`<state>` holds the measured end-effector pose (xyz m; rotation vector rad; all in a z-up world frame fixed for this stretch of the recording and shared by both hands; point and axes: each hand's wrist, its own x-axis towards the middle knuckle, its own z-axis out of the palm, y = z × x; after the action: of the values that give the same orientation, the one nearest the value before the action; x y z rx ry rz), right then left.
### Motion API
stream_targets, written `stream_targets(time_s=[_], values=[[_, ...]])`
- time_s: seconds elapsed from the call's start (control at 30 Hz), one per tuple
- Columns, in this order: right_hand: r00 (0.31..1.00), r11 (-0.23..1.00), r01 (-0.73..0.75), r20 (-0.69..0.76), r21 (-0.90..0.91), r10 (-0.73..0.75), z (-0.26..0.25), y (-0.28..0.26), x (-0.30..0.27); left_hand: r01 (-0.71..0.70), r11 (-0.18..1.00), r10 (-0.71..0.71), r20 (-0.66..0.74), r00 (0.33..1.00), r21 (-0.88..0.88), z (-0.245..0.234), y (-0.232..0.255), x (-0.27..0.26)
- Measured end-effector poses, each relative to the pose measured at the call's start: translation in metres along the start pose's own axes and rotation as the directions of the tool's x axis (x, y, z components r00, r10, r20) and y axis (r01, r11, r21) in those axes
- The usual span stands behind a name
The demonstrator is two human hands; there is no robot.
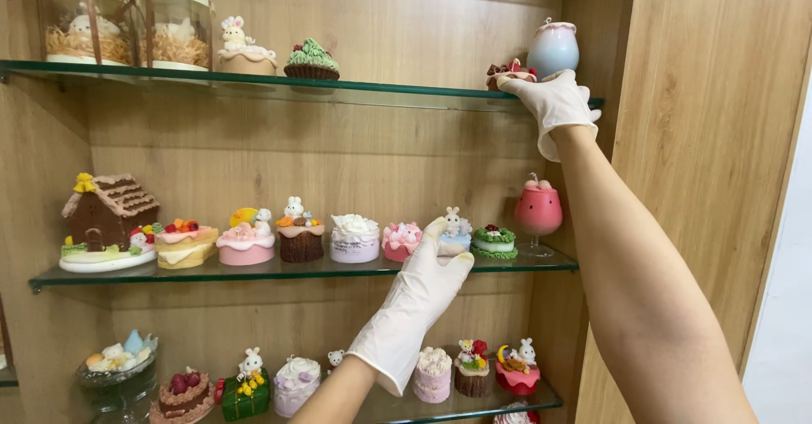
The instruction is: The person places decorative cake and figurine candles from the workbench onto the display shelves one by one by hand.
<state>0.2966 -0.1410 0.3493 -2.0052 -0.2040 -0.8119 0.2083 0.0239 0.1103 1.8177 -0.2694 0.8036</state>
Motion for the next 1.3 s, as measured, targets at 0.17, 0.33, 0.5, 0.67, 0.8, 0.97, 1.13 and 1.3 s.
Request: stream_targets(time_s=[0.17, 0.33, 0.5, 0.67, 0.8, 0.97, 1.13, 1.3], values=[[0.999, 1.0, -0.006, -0.036, -0.018, 0.006, 0.005, -0.004, -0.001, -0.028, 1.0, 0.028, -0.015, 1.0, 0.009, -0.007, 0.007, 0.0], [0.999, 1.0, 0.007, -0.037, 0.009, -0.007, 0.006, -0.001, -0.004, 0.033, 0.999, -0.032, -0.018, 0.999, 0.037, -0.017, 0.017, -0.003], [0.998, 0.998, 0.014, -0.059, 0.057, -0.011, 0.011, 0.003, 0.001, 0.032, 0.997, -0.029, -0.038, 0.999, 0.074, -0.025, 0.013, -0.003], [0.992, 0.997, 0.014, -0.122, 0.08, -0.004, 0.018, 0.004, 0.004, 0.015, 0.997, -0.008, -0.087, 0.996, 0.079, -0.03, -0.001, 0.002], [0.992, 0.996, 0.022, -0.123, 0.088, -0.011, 0.017, 0.003, -0.002, -0.055, 0.992, 0.068, -0.113, 0.991, 0.114, -0.039, -0.003, -0.001], [0.987, 0.993, 0.05, -0.156, 0.108, -0.033, 0.019, 0.008, 0.002, 0.067, 0.992, -0.054, -0.126, 0.991, 0.104, -0.052, 0.013, -0.004], [0.972, 0.991, 0.083, -0.226, 0.102, -0.059, 0.029, 0.013, 0.012, 0.047, 0.998, -0.044, -0.115, 0.992, 0.03, -0.062, 0.009, -0.003], [0.902, 0.912, 0.248, -0.422, 0.326, -0.095, 0.032, 0.03, -0.005, -0.009, 0.997, -0.002, -0.143, 0.99, -0.076, -0.07, -0.002, -0.006]])
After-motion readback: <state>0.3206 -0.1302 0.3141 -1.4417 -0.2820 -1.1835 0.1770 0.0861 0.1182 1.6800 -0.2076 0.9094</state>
